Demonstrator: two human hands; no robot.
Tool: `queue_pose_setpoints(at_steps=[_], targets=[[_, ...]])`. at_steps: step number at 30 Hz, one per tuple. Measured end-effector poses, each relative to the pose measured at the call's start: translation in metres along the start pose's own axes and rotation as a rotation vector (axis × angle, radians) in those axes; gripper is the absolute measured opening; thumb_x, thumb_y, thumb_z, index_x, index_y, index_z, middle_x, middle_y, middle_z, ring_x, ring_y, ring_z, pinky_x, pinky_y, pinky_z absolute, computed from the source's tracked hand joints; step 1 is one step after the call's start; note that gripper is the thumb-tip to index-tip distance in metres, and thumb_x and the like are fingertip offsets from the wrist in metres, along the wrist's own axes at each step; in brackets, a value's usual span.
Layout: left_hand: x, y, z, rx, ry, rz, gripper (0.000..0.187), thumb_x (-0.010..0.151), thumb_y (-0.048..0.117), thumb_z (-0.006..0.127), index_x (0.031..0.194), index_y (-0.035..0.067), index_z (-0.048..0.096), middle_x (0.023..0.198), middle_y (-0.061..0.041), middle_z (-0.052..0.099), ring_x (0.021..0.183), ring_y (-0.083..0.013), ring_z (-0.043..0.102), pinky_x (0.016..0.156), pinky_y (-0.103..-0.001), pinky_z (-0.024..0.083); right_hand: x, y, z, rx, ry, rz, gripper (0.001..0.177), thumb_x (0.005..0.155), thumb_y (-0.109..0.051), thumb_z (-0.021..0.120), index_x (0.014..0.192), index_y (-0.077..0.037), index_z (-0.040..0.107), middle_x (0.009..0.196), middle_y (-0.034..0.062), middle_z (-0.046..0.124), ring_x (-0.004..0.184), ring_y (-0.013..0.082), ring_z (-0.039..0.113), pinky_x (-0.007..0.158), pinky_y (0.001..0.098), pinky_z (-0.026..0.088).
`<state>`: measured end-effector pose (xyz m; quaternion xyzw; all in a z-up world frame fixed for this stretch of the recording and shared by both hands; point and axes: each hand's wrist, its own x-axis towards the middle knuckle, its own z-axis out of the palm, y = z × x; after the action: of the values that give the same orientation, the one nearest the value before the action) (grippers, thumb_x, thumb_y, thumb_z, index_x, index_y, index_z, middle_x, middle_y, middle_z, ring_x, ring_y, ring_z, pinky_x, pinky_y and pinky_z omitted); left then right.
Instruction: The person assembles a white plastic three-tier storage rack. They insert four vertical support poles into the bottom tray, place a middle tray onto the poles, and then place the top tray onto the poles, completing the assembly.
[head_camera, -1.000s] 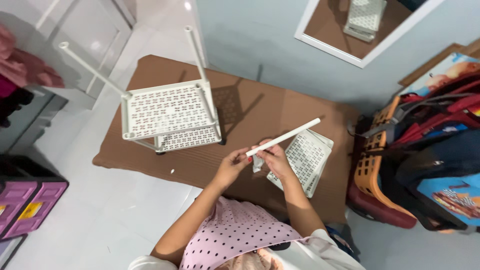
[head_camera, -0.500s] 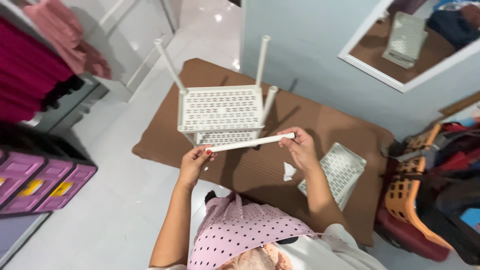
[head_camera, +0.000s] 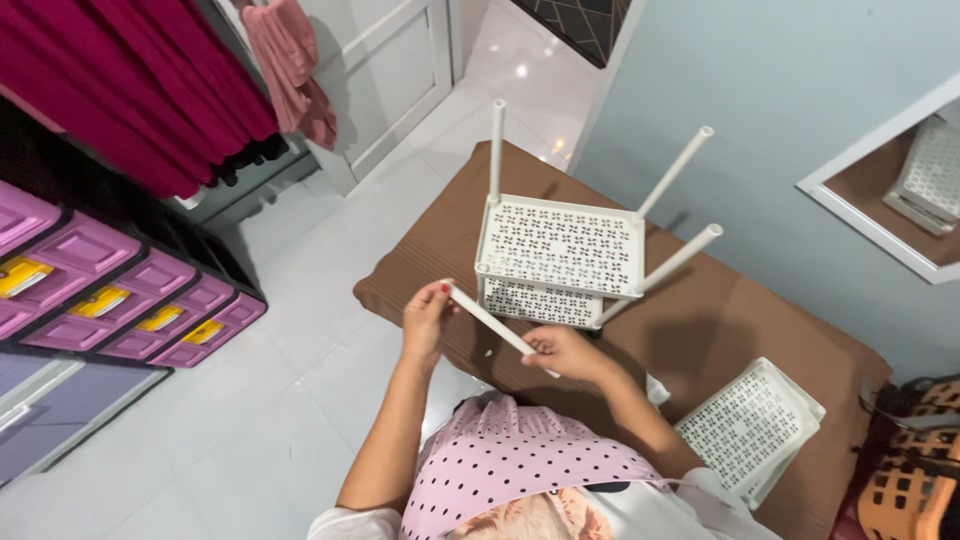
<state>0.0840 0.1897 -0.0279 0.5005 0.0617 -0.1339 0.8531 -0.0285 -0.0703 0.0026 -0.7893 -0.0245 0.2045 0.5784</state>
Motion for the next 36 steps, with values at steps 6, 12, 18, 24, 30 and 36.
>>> queue_pose_setpoints(at_steps=[6,12,18,24,30,36], targets=[[-0.003,0.000,0.018,0.201,-0.211,0.103,0.016,0.092,0.012,0.074,0.104,0.001,0.076,0.096,-0.002,0.074,0.083,-0.0077,0.065,0.075,-0.025,0.055,0.036,-0.005,0.032,0.034,-0.008,-0.022,0.022,0.089,-0.010,0.077,0.109,-0.002,0.075,0.089,0.0039,0.076,0.079,0.0080,0.067,0.071,0.0268,0.057],[-0.017,0.008,0.023,0.568,-0.421,0.261,0.018,0.087,0.005,0.082,0.105,0.001,0.080,0.082,0.002,0.055,0.073,-0.0073,0.049,0.066,-0.024,0.046,0.061,0.000,0.043,0.079,0.085,-0.125,0.020,0.091,-0.005,0.075,0.109,0.003,0.073,0.096,0.0086,0.077,0.087,0.0114,0.071,0.077,0.0289,0.058],[-0.009,0.017,0.012,0.624,-0.453,0.345,0.027,0.087,0.007,0.079,0.115,0.006,0.078,0.087,0.001,0.056,0.077,-0.0073,0.053,0.070,-0.023,0.049,0.072,-0.011,0.044,0.251,0.205,-0.205,0.024,0.092,0.001,0.069,0.116,0.000,0.068,0.109,0.0078,0.075,0.100,0.0119,0.071,0.088,0.0271,0.058],[0.030,0.001,-0.017,0.711,-0.284,0.297,0.028,0.090,0.008,0.075,0.117,0.006,0.075,0.094,-0.003,0.063,0.081,-0.0102,0.061,0.073,-0.025,0.052,0.062,-0.028,-0.002,0.341,0.610,-0.349,0.018,0.094,0.005,0.070,0.111,0.002,0.066,0.100,0.0102,0.072,0.095,0.0138,0.069,0.084,0.0272,0.058],[0.055,-0.027,-0.033,0.778,-0.223,0.247,0.025,0.093,0.011,0.071,0.118,0.005,0.074,0.102,-0.007,0.068,0.088,-0.0134,0.066,0.082,-0.028,0.056,0.060,-0.026,-0.023,0.505,0.873,-0.216,0.019,0.091,0.003,0.070,0.109,0.002,0.063,0.099,0.0089,0.072,0.089,0.0142,0.071,0.082,0.0271,0.060],[0.054,-0.033,-0.040,0.808,-0.216,0.224,0.025,0.093,0.015,0.071,0.117,0.007,0.075,0.104,-0.009,0.070,0.090,-0.0152,0.068,0.082,-0.029,0.057,0.072,-0.013,-0.011,0.363,0.822,-0.218,0.019,0.096,0.004,0.074,0.113,0.005,0.067,0.095,0.0124,0.066,0.087,0.0150,0.064,0.078,0.0277,0.055]])
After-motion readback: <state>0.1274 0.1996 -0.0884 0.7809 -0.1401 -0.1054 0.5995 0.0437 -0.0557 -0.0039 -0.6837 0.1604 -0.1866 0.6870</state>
